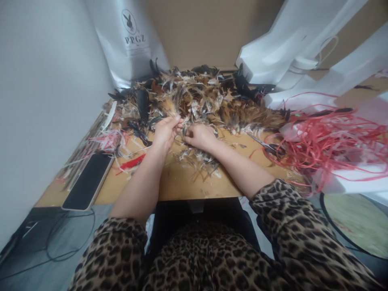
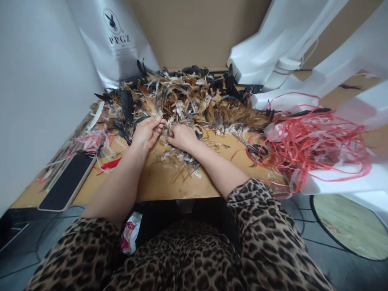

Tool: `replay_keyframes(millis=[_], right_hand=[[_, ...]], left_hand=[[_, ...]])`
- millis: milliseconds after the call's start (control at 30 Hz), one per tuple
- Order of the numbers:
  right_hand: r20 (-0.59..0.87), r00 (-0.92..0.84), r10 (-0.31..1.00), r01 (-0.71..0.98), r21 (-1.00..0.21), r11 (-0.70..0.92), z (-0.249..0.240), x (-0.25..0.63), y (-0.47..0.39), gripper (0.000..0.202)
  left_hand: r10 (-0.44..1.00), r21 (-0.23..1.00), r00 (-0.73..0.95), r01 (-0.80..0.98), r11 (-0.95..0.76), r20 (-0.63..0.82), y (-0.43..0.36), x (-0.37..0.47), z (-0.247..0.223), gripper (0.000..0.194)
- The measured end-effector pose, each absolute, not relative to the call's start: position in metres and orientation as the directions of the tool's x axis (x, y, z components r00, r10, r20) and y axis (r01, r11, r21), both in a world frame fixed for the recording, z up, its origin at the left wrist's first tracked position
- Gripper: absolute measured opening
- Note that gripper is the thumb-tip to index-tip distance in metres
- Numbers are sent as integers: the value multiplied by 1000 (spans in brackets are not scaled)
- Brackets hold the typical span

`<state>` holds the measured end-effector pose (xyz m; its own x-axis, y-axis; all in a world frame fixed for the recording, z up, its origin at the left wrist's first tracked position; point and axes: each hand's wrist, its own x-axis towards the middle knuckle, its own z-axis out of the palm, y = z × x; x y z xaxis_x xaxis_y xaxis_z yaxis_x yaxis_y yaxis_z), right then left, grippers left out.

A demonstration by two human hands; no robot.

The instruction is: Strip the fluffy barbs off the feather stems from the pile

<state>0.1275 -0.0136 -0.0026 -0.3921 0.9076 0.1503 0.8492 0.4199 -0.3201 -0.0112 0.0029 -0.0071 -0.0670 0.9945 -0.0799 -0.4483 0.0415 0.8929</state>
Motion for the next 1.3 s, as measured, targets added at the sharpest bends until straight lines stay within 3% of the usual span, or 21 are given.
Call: replay_keyframes(millis=[133, 233, 333, 433, 567, 733, 1100, 1300], right_hand=[[80, -335, 939, 877, -337, 341, -9, 126, -10, 18], [85, -301, 950, 795, -528, 299, -12, 134, 0, 13], [-27, -276, 961, 538, -833, 131, -13, 142, 10, 10], [-139, -248, 959, 206, -975, -88, -13, 146, 17, 6], [-182, -297, 937, -115, -968, -224, -11, 149, 20, 15], [-137, -358, 924, -302, -919, -253, -6, 155, 21, 24], [-112, -395, 912, -308, -919, -246, -7, 154, 21, 25], [-102, -380, 919, -321, -918, -234, -6, 156, 21, 25]], left_hand=[[996, 895, -51, -443, 47, -78, 3, -11, -8, 16], [996, 896, -50, -441, 44, -74, 3, -11, -8, 16], [996, 898, -54, -438, 45, -76, 3, -11, -8, 15], [995, 896, -50, -440, 58, -89, 2, -11, -7, 14], [993, 901, -25, -424, 90, -111, 1, -10, -7, 13], [986, 896, 52, -412, 163, -156, 0, -9, -9, 11], [954, 878, 240, -401, 264, -177, -2, -8, -9, 8], [978, 868, 155, -457, 195, -139, 0, -7, -9, 5]])
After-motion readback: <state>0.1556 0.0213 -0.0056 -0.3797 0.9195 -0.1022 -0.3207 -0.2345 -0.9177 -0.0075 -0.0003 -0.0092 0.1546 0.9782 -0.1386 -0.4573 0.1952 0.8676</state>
